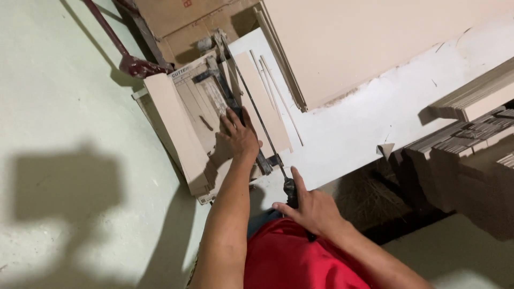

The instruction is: The person uses a manual paper cutter to slice a large sheet of cardboard into smaller rectangular pieces. They repeatedly align the cardboard against the cutter's guide, pull down the cutting lever, and remove the cut sections.

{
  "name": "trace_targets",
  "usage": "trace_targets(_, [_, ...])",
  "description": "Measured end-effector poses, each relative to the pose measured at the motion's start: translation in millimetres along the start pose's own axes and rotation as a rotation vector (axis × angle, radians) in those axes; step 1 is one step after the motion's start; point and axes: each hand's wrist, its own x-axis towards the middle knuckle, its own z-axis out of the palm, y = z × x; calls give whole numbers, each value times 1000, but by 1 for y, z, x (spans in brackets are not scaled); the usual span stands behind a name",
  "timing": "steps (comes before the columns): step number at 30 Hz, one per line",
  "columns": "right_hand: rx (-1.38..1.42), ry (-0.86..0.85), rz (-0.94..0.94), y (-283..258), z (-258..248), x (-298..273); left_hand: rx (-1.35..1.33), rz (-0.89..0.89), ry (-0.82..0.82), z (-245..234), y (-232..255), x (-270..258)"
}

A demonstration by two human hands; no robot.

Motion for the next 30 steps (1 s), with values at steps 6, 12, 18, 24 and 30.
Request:
trace_targets(6, [-21, 165, -10, 73, 105, 92, -90, 5, -15, 7, -2, 8])
trace_targets(12, [-150, 344, -44, 115, 140, 132, -131, 2, 24, 15, -2, 10])
trace_targets(18, [309, 151, -116, 25, 3, 1, 184, 290, 193, -31, -5, -47])
trace_targets(24, [175, 116, -112, 59, -5, 86, 216, 817, 385, 121, -49, 15])
trace_targets(30, [-134, 588, -185, 89, 53, 218, 457, 828, 392, -11, -99, -81])
